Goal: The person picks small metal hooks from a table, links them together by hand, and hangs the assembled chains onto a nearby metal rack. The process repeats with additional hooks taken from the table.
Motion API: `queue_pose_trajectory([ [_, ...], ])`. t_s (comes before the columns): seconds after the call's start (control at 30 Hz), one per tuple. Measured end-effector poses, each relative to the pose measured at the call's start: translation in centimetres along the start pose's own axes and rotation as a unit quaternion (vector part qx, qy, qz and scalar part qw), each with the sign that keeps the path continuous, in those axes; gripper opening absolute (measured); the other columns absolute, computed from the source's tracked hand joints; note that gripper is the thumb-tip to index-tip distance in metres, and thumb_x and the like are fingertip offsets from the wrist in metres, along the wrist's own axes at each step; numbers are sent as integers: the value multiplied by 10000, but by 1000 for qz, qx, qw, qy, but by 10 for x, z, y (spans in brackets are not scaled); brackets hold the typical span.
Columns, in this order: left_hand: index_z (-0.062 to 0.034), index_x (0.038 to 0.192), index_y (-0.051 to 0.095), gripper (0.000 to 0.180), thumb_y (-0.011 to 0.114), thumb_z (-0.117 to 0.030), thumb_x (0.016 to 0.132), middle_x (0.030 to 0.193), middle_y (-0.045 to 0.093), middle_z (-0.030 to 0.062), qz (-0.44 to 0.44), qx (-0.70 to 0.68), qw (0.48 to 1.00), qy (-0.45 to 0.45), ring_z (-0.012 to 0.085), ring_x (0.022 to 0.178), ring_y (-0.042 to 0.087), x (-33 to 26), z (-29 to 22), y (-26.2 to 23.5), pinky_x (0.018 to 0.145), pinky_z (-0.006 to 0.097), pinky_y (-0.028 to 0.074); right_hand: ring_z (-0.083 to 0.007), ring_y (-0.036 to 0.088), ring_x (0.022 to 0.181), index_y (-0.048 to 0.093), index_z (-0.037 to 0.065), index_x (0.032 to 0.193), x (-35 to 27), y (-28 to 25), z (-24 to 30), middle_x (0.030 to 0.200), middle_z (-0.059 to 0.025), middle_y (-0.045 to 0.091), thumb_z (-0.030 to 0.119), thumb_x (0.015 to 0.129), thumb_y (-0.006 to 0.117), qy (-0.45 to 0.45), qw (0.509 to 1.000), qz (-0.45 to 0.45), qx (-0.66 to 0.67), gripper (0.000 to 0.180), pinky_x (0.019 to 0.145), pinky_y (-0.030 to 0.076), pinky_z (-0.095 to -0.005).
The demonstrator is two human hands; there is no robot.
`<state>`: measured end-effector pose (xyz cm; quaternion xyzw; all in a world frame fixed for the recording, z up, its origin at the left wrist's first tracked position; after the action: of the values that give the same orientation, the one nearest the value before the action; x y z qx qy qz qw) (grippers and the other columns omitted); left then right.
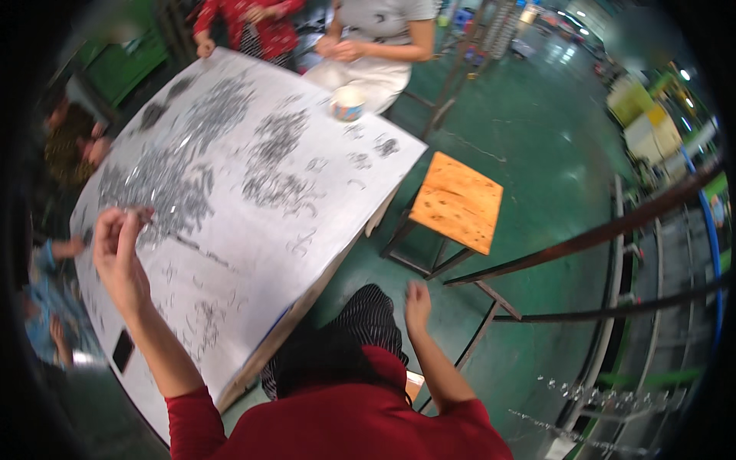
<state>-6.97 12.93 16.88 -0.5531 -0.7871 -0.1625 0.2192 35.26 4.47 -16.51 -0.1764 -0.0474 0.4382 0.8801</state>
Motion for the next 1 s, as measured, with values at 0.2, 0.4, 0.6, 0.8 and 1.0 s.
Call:
queue_pose_trajectory([
  [0.2,-3,967,559,83,603,2,897,910,677,122,80,-39,996,-7,153,859,635,28,8,34,842,270,461,-375,584,1058,603,-3,1118,-197,-116,-260,1051,-205,649,490,945,484,544,739,157,-366,536,893,454,-466],
  [0.4,-4,975,542,62,566,-5,918,926,634,106,120,-58,990,-35,188,889,621,36,11,47,886,346,466,-343,607,963,620,13,1087,-212,-97,-211,973,-182,660,505,941,487,492,787,246,-279,530,830,475,-448],
  [0.6,18,984,536,83,561,-26,918,961,626,143,157,-67,985,-29,232,928,620,37,0,67,923,388,458,-311,629,867,637,29,1056,-190,-95,-164,894,-159,671,519,937,490,413,839,262,-240,525,768,497,-429],
  [0.8,46,1002,572,131,596,-8,885,943,680,183,169,-145,973,57,220,880,667,25,-27,77,836,315,503,-279,652,772,655,45,1024,-190,-125,-179,816,-137,682,533,933,493,432,803,307,-272,523,705,518,-411],
  [1.0,44,1004,537,118,501,-7,905,965,621,211,140,-76,987,30,334,951,621,-26,-47,57,952,481,442,-247,674,676,672,60,993,-162,-178,-222,738,-114,693,547,929,496,516,559,483,-433,522,642,539,-392],
])
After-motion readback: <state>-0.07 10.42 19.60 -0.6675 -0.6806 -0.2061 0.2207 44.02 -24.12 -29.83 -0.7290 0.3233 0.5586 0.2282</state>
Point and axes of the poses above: each hand's wrist, its own x-axis towards the middle knuckle, its own y-axis out of the palm, z = x × y, the point moved 1 cm from there along x, towards the middle knuckle
